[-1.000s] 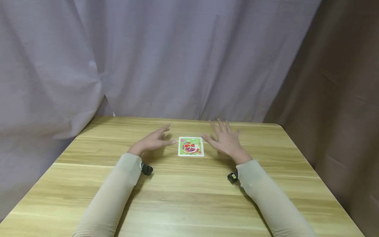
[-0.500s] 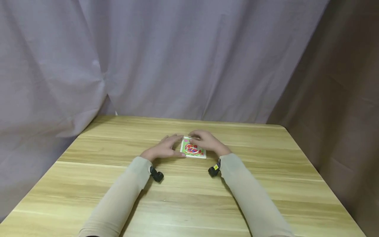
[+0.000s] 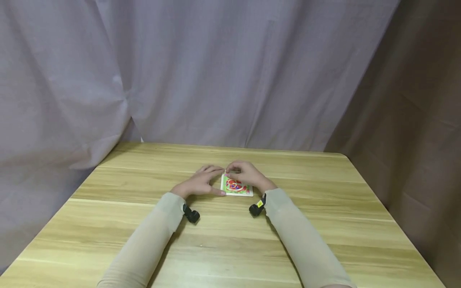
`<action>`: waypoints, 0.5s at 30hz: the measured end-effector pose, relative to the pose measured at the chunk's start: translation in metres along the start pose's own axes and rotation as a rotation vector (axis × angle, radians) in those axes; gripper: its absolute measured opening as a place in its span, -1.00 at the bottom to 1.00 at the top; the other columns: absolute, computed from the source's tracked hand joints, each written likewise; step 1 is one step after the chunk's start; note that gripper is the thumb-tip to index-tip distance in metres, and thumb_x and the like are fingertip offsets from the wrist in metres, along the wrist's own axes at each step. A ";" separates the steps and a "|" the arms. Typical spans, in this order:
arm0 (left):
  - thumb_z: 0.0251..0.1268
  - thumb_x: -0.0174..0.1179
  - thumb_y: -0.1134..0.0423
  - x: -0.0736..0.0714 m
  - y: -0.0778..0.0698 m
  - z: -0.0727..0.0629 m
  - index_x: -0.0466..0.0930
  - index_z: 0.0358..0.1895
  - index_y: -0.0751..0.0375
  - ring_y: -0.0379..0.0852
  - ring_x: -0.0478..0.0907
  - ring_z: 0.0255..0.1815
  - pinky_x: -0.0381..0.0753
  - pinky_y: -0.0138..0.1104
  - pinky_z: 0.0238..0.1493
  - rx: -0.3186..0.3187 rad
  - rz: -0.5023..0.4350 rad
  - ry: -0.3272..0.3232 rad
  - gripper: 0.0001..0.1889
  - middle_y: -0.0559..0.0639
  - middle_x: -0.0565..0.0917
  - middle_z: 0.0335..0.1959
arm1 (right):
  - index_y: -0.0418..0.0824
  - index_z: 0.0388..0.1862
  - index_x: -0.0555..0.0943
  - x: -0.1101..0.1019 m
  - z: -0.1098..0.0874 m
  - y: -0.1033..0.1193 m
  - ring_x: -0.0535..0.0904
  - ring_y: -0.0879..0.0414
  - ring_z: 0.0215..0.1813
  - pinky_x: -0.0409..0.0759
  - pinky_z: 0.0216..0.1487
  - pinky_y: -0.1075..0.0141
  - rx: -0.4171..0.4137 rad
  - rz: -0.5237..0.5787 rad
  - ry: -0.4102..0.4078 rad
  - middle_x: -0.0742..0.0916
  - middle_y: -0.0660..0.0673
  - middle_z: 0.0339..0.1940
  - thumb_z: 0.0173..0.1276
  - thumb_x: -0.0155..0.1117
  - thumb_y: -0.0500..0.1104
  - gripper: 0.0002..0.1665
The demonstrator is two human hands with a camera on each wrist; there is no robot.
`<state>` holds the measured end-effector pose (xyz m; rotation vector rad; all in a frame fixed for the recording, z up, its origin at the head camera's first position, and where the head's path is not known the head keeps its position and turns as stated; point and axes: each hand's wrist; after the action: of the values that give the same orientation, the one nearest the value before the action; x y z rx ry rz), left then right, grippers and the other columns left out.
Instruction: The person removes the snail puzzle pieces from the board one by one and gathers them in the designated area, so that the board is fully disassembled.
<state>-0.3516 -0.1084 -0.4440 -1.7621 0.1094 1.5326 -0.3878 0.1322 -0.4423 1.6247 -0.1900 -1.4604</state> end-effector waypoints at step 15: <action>0.22 0.36 -0.39 -0.007 -0.005 0.000 0.22 0.68 0.04 0.21 0.04 0.73 0.02 0.32 0.68 -0.017 0.056 0.037 0.05 0.01 0.23 0.71 | -0.17 -0.03 0.79 -0.004 0.002 0.008 0.73 0.09 -0.06 0.75 0.15 0.09 -0.064 -0.145 0.001 0.84 -0.08 -0.06 0.48 0.43 -0.08 -0.78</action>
<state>-0.3503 -0.1077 -0.4357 -1.8148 0.1657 1.5446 -0.3875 0.1292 -0.4333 1.6152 -0.0249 -1.5590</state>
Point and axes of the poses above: each hand's wrist, its own z-axis towards the middle knuckle, its own x-axis out of the palm, y = z × x
